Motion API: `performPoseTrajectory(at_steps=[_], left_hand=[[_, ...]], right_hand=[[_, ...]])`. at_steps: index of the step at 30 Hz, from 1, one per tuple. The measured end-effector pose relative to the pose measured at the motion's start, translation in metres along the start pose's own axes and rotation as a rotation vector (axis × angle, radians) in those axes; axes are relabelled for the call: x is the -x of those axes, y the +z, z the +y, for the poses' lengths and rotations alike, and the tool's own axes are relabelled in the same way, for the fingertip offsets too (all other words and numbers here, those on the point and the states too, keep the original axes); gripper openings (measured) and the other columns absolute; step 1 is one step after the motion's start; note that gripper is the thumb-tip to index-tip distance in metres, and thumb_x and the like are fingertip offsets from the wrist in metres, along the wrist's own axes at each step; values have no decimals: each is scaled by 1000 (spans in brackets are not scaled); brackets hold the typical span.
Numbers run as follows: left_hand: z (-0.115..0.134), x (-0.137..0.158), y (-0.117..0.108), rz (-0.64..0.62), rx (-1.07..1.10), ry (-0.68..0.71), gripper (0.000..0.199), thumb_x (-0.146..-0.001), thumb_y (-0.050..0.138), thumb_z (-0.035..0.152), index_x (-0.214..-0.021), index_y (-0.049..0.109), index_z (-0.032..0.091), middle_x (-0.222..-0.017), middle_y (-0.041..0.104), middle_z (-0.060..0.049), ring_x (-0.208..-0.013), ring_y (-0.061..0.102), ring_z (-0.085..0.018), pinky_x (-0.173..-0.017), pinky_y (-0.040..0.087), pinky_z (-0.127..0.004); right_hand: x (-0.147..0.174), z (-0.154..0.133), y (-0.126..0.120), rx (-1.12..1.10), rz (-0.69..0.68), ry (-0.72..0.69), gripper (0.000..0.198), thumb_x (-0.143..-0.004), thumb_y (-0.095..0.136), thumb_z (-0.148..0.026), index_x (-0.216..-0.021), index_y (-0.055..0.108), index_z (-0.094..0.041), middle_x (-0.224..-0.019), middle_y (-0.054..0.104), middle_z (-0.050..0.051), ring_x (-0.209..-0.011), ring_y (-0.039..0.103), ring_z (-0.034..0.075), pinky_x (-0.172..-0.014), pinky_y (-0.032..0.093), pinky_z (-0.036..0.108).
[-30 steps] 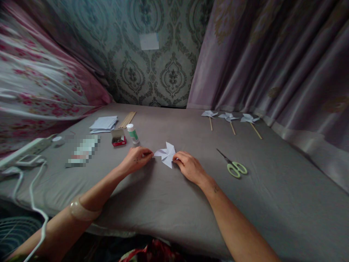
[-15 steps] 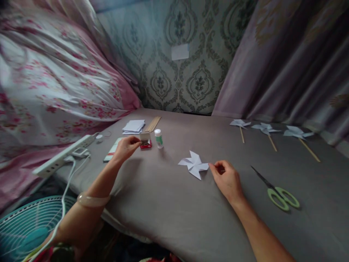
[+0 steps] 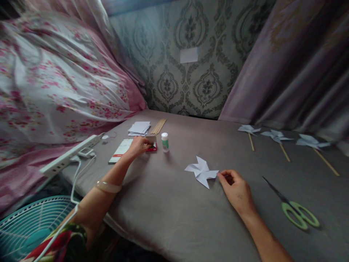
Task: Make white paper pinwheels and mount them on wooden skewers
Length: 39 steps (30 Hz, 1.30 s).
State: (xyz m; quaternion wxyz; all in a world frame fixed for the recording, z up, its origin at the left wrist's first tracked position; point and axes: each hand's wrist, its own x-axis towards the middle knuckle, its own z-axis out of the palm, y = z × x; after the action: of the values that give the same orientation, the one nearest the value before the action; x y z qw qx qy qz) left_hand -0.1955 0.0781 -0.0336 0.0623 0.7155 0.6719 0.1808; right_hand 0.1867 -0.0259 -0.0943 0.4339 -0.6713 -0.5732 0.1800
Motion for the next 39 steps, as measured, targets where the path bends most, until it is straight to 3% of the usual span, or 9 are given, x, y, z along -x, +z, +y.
performPoseTrajectory(at_steps=[6,10,14,21,31,39], left_hand=[[4,-3,-2,-12,-238,40,26,-76,57,26,-92,78,23,-99,70,-13,-100,56,-31,-82,39,-37],[8,-5,-2,-81,-265,56,24,-76,56,29,-87,78,24,-92,70,-11,-96,56,-30,-77,38,-35],[13,-6,-3,-107,-273,36,21,-75,57,28,-81,77,22,-85,71,-10,-95,56,-29,-75,37,-33],[19,-8,-6,-140,-226,-54,22,-73,59,24,-85,77,22,-94,72,-11,-95,60,-31,-77,39,-35],[7,-11,3,-106,-219,-106,25,-78,56,31,-86,76,18,-94,72,-15,-97,62,-33,-80,42,-38],[3,-9,3,-98,-180,-108,24,-77,56,30,-85,76,19,-89,73,-12,-93,63,-29,-78,43,-34]], right_hand=[[1,0,1,-14,-28,10,36,-66,61,-55,-75,62,-21,-71,66,6,-66,61,22,-64,48,33],[1,-1,1,-23,-50,2,35,-67,60,-54,-76,63,-20,-72,66,6,-68,62,22,-66,48,34],[1,-4,1,-7,-61,-18,34,-68,59,-54,-75,63,-20,-71,66,5,-66,61,22,-65,47,34],[3,-7,1,5,-57,-45,35,-69,58,-55,-74,63,-21,-70,66,5,-65,61,21,-64,47,33],[3,-4,1,30,-73,-61,35,-72,58,-55,-75,63,-21,-70,65,4,-62,60,20,-62,46,32],[3,-4,1,34,-70,-76,34,-71,58,-54,-73,62,-21,-69,65,5,-61,60,19,-62,46,32]])
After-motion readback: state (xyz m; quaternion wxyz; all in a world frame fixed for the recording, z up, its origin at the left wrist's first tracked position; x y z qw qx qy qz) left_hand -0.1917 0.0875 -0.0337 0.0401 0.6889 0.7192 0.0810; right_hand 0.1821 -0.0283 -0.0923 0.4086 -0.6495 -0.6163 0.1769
